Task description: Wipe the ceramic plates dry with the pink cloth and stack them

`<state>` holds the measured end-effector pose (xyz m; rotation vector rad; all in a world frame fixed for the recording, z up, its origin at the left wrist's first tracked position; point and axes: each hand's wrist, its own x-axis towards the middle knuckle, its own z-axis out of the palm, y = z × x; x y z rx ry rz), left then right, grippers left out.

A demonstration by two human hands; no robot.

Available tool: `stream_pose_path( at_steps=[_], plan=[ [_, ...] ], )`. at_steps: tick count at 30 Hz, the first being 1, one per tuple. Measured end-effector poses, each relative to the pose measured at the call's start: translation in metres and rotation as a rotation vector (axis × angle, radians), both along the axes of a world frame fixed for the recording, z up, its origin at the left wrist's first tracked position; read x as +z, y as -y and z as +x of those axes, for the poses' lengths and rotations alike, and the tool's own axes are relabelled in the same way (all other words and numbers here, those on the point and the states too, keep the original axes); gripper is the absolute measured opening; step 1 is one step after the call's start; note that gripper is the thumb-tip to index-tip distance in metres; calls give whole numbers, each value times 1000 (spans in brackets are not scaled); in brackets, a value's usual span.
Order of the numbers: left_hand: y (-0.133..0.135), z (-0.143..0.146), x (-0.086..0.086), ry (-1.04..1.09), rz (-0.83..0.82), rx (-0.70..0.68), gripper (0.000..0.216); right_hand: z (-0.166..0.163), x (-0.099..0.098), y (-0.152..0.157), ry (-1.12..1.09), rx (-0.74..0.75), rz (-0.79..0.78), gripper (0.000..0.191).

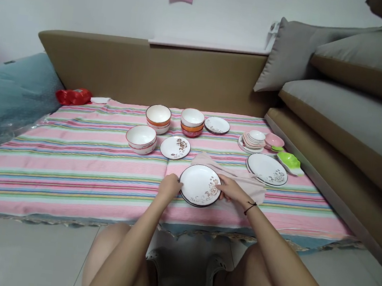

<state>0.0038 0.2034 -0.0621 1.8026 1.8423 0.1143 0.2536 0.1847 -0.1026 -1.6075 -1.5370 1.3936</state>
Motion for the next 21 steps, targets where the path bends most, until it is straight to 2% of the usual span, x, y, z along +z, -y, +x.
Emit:
stream_pose_path(
  at_steps=[6, 14, 21],
  plan=[
    [-2, 1, -4, 28, 6, 12, 13, -1, -5, 2, 19, 13, 29, 63],
    [-10, -2, -19, 103, -24, 62, 13, -3, -4, 2, -4, -75, 28, 59],
    [-13, -3, -25, 310, -119, 130, 15, -4, 7, -1, -88, -127, -18, 36]
  ],
)
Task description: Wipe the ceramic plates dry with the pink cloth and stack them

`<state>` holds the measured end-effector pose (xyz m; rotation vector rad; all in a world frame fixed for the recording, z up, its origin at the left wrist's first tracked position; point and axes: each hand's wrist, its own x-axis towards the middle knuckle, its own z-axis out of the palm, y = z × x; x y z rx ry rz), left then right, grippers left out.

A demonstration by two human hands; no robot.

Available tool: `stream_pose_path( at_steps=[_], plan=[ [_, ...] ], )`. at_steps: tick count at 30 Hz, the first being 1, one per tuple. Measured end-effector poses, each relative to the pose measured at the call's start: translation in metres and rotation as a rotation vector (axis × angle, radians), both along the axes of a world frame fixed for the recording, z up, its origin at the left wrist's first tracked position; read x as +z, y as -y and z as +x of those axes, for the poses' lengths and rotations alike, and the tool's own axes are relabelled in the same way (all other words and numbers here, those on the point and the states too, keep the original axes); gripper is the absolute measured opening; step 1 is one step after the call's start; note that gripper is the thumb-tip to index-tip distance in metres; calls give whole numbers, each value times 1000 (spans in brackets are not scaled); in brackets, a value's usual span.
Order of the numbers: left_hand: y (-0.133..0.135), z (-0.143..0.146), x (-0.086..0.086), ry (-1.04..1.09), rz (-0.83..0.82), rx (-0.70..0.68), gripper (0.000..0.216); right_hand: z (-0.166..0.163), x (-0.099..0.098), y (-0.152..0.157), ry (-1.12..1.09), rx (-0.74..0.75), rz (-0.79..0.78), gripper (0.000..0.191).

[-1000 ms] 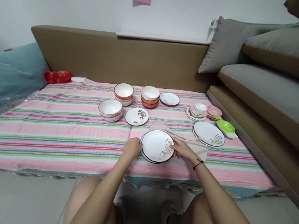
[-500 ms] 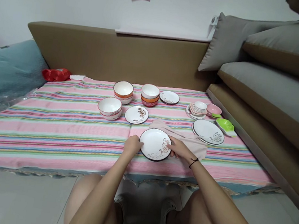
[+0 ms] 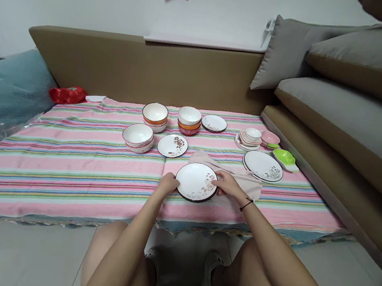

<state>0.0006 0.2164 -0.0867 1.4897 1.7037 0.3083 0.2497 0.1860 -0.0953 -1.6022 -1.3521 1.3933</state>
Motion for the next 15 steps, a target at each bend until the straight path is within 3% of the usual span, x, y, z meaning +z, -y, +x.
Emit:
stream_pose_path(
  at_steps=[5, 15],
  plan=[
    [2, -2, 11, 153, -1, 43, 11, -2, 5, 7, -150, 10, -71, 21],
    [0, 4, 21, 338, 98, 90, 21, -3, 19, 20, -364, -56, -94, 38]
  ],
)
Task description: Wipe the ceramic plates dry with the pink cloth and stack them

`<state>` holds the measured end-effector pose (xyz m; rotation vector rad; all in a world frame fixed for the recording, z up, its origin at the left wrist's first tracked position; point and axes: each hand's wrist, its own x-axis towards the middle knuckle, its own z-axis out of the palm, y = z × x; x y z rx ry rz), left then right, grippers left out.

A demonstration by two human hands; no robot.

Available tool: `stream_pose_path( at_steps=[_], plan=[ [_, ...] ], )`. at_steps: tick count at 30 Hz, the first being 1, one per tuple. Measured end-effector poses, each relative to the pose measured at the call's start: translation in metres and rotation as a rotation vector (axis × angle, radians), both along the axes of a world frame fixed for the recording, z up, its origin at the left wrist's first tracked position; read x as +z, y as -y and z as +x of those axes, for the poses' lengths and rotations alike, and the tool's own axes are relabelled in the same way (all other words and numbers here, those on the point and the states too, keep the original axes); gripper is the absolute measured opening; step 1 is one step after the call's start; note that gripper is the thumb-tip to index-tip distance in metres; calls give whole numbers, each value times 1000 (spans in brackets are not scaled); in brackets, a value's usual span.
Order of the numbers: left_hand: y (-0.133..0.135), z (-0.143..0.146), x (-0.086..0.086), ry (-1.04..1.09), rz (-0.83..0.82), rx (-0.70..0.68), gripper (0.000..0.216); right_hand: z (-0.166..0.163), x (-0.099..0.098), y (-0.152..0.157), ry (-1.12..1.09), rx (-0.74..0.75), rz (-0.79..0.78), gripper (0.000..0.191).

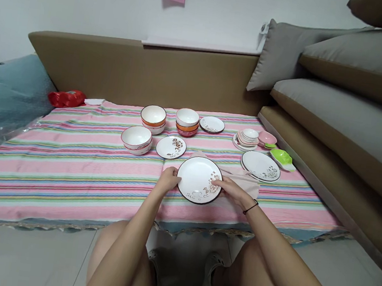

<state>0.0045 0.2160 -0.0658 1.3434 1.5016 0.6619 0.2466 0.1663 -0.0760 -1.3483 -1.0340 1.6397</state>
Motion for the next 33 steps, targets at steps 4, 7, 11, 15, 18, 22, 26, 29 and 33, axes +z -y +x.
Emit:
stream_pose_path(
  at_steps=[4, 7, 11, 15, 18, 22, 26, 29, 33],
  plan=[
    [0, 3, 8, 113, -21, 3, 18, -1, 6, 5, -105, -71, 1, 43],
    [3, 9, 20, 220, -44, -20, 13, -1, 4, 2, -194, -228, 43, 35],
    [6, 16, 38, 364, -56, -60, 24, 5, -3, -9, -261, -363, 102, 24],
    [5, 18, 47, 466, -70, -28, 36, 24, -5, -20, -320, -547, 157, 25],
    [5, 15, 46, 407, -68, 3, 35, 50, -2, -26, -327, -730, 197, 24],
    [7, 10, 43, 347, -64, 30, 29, 94, -3, -26, -275, -956, 200, 21],
    [10, 10, 41, 297, -86, 4, 30, 128, -12, -18, -202, -1132, 146, 18],
    [11, 14, 39, 268, -102, -40, 33, 140, -20, -14, -169, -1210, 91, 16],
    [9, 17, 34, 261, -107, -62, 34, 144, -26, -14, -177, -1238, 53, 16]
  ],
)
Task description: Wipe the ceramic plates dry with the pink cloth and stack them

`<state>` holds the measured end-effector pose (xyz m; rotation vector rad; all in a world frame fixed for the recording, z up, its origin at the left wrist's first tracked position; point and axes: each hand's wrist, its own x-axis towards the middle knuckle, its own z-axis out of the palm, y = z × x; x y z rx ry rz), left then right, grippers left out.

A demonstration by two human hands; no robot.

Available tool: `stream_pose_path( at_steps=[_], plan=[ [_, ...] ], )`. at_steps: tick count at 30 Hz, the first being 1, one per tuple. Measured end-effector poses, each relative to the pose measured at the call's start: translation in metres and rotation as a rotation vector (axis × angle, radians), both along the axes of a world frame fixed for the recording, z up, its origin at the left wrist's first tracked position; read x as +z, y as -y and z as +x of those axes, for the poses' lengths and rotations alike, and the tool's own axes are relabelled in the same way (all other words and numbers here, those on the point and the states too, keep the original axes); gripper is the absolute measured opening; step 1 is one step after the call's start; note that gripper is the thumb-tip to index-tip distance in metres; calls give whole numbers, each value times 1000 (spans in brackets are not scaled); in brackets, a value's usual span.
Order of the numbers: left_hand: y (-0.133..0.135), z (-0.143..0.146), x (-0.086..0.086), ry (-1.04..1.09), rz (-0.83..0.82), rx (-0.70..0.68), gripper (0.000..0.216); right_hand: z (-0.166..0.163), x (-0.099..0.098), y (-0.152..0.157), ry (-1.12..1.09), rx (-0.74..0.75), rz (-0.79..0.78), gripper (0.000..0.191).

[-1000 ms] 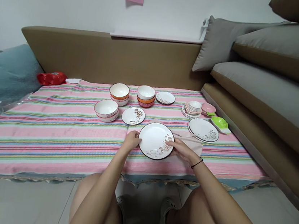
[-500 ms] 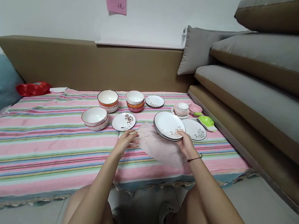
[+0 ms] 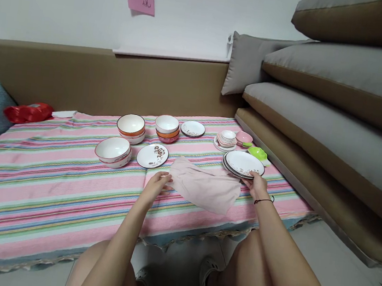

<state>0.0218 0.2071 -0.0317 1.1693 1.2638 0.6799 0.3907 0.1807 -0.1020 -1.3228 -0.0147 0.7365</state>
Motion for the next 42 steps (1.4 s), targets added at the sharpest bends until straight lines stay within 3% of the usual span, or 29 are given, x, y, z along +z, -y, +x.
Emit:
stream_pose_path(
  at_steps=[33, 42],
  plan=[
    [3, -6, 11, -98, 24, 18, 40, 4, -9, -6, 47, -100, -85, 19],
    [4, -8, 4, -133, 79, -53, 48, 5, -9, -6, 130, -108, -136, 19]
  ],
)
